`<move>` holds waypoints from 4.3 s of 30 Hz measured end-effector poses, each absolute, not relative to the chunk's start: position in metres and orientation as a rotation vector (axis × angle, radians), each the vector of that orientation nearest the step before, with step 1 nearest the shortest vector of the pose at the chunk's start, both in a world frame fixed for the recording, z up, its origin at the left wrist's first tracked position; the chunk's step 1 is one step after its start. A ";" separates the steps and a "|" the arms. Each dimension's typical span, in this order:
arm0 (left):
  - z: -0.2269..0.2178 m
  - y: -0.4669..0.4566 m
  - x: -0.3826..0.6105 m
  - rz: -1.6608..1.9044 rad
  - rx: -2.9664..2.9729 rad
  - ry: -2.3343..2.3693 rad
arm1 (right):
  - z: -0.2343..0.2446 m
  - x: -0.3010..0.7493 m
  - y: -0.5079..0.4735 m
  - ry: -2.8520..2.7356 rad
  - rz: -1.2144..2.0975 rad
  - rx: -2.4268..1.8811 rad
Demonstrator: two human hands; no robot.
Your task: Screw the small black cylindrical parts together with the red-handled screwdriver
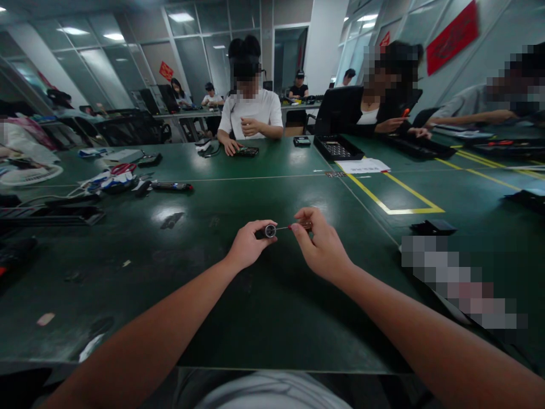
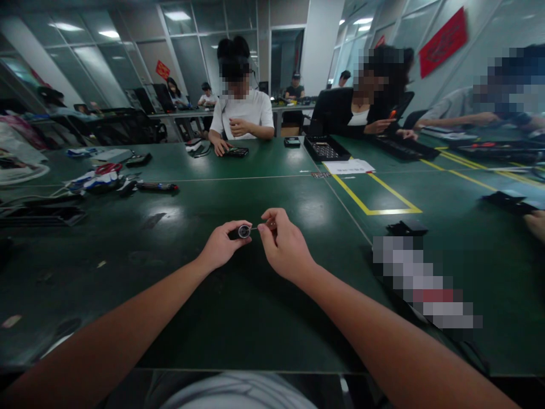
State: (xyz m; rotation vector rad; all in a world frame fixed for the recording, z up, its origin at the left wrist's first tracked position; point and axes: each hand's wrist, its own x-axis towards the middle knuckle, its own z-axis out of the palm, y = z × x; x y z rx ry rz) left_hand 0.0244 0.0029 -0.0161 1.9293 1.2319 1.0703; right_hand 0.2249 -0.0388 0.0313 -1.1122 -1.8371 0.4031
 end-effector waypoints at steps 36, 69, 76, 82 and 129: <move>-0.014 0.002 0.023 1.079 2.020 1.279 | 0.028 0.226 -0.037 -1.747 0.426 -1.096; -0.012 -0.001 0.024 1.033 2.024 1.270 | 0.027 0.227 -0.035 -1.672 0.510 -1.108; -0.011 -0.002 0.025 1.048 2.011 1.268 | 0.031 0.228 -0.037 -1.695 0.516 -1.072; -0.013 0.000 0.024 1.039 1.995 1.260 | 0.035 0.226 -0.041 -1.722 0.472 -1.127; -0.004 -0.002 0.024 1.013 2.069 1.273 | 0.021 0.229 -0.022 -1.457 0.634 -1.125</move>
